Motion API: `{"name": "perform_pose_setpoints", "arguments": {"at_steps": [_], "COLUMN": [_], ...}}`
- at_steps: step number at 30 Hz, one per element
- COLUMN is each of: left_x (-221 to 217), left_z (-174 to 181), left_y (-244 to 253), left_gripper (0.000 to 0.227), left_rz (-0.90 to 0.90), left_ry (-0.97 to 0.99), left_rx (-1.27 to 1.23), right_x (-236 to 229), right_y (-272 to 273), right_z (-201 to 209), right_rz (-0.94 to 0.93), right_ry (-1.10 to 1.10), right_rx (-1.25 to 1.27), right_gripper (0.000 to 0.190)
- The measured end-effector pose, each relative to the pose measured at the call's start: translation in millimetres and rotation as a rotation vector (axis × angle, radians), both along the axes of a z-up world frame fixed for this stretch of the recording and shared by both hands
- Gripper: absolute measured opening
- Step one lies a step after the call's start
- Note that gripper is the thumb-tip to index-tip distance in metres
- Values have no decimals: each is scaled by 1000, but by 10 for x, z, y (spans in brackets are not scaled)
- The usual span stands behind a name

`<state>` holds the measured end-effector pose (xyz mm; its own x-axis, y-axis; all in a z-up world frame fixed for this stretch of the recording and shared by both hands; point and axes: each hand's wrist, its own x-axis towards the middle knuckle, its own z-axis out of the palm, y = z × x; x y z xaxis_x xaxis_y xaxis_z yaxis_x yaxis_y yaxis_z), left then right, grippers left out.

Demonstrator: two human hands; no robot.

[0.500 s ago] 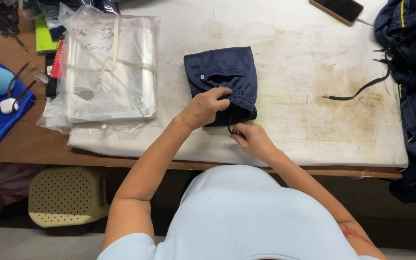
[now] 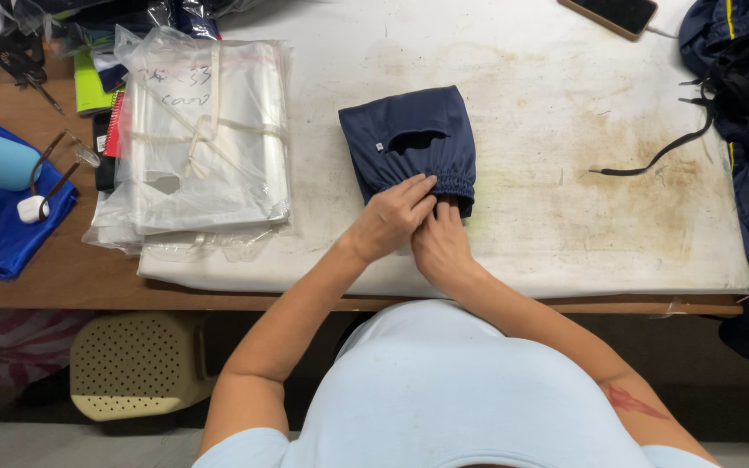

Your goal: The person folds dark blue track pants with yellow piping on a white table, then places each folded pair into a clear plastic bag. The process is repeated for multiple pairs, with the person smoothing and aligning the fabric before bagging.

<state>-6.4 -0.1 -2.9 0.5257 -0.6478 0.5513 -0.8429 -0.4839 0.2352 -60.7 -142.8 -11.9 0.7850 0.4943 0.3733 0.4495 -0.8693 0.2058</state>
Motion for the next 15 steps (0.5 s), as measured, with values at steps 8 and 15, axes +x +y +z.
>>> {"name": "perform_pose_setpoints", "arguments": {"at_steps": [8, 15], "left_x": [-411, -188], "left_z": [-344, -591], "left_y": [-208, 38], "left_gripper": [56, 51], "left_rz": [179, 116], "left_ry": [101, 18], "left_rx": [-34, -35], "right_x": [902, 1705], "right_y": [-482, -346], "right_z": [606, -101], "right_rz": [-66, 28], "right_ry": [468, 633], "right_rx": [485, 284], "right_gripper": [30, 52]}}
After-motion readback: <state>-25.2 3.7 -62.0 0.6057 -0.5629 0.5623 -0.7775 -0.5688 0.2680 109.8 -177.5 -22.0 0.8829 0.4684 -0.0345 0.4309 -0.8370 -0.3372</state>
